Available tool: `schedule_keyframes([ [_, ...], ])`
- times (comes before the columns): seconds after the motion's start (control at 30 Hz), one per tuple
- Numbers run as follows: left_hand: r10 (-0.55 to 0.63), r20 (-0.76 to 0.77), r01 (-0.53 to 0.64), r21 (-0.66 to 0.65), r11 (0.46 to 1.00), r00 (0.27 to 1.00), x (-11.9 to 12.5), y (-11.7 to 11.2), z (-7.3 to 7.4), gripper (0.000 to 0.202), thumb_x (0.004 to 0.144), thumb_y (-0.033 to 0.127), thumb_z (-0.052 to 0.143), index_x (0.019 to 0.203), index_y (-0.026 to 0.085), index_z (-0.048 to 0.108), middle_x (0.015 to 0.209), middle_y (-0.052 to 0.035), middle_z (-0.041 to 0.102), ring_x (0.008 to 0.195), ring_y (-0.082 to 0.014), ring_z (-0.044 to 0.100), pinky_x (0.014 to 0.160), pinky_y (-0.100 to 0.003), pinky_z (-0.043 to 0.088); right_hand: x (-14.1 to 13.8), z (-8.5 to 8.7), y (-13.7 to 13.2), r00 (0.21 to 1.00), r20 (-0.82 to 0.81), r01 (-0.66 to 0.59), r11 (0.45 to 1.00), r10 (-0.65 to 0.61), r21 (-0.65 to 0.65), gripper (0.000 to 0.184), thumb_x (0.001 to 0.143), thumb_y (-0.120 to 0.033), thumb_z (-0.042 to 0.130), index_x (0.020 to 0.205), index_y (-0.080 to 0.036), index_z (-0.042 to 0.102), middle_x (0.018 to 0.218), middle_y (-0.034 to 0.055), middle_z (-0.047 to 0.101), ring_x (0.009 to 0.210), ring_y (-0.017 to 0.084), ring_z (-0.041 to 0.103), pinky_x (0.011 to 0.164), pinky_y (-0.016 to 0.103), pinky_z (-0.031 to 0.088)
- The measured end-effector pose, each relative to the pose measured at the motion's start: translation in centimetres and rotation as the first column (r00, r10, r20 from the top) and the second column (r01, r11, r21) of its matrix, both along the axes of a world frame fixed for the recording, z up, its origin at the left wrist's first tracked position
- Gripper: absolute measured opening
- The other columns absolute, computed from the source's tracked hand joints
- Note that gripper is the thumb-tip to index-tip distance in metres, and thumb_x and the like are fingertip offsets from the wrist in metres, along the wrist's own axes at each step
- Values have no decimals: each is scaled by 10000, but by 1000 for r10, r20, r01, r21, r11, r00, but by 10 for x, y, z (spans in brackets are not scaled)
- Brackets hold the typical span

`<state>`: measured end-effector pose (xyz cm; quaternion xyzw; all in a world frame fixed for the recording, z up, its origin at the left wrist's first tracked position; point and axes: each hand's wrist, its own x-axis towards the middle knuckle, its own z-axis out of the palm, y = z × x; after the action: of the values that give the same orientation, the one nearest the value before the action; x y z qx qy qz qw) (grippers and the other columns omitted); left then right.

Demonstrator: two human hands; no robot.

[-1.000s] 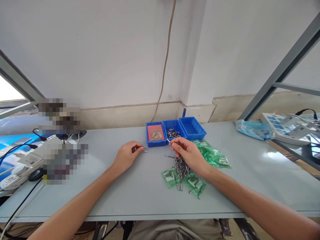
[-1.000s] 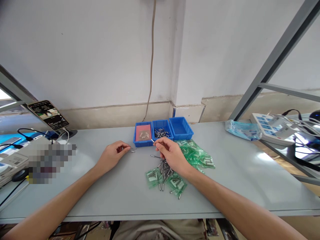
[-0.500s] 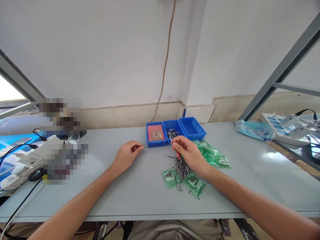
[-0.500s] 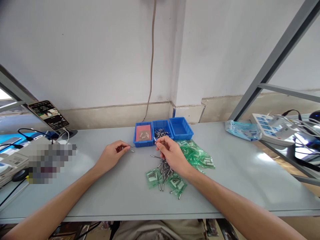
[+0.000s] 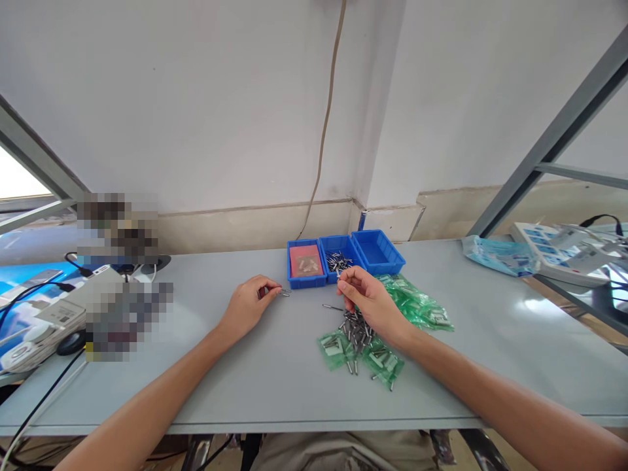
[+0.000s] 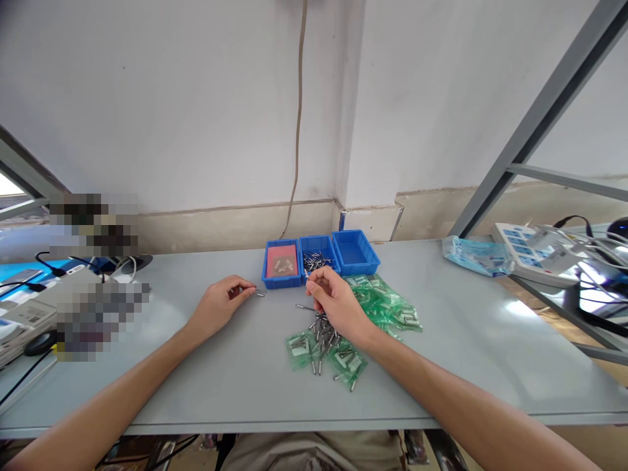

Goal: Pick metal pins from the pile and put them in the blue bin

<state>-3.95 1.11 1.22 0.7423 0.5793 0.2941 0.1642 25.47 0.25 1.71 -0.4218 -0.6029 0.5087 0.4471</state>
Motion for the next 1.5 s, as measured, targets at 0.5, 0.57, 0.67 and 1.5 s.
schedule_keyframes([
  [0.5, 0, -48, -2, -25, 1000, 999, -1, 2, -1, 221, 994, 377, 562, 952, 234, 725, 947, -20, 718, 768, -185, 593, 733, -309, 445, 0, -2, 1, 1000, -5, -13, 1000, 13, -5, 273, 976, -507, 634, 991, -246, 554, 863, -16, 605, 639, 130, 530, 586, 281, 413],
  [0.57, 8, -30, -9, -22, 1000, 1000, 0, 1, 1, 230, 994, 388, 561, 959, 232, 726, 939, -18, 723, 747, -180, 588, 723, -306, 449, 0, -2, 1, 1000, -9, -13, 1000, 13, -2, 264, 980, -499, 631, 994, -246, 558, 867, -15, 607, 640, 130, 529, 590, 283, 411],
  [0.67, -4, -10, 3, -28, 1000, 1000, 1, 0, 1, 248, 995, 409, 554, 964, 235, 729, 914, -14, 728, 726, -177, 584, 702, -297, 450, 0, -3, 1, 1000, -22, -16, 1000, 16, -4, 257, 982, -494, 631, 999, -246, 563, 866, -15, 609, 639, 128, 527, 584, 282, 405],
  [1.5, -57, 96, 64, -71, 995, 994, 2, -3, -2, 293, 982, 478, 590, 902, 227, 716, 805, 7, 718, 709, -169, 557, 672, -274, 420, -1, -4, 2, 999, -30, -17, 1000, 17, -11, 279, 977, -508, 637, 986, -245, 545, 845, -28, 597, 630, 119, 523, 579, 271, 404],
])
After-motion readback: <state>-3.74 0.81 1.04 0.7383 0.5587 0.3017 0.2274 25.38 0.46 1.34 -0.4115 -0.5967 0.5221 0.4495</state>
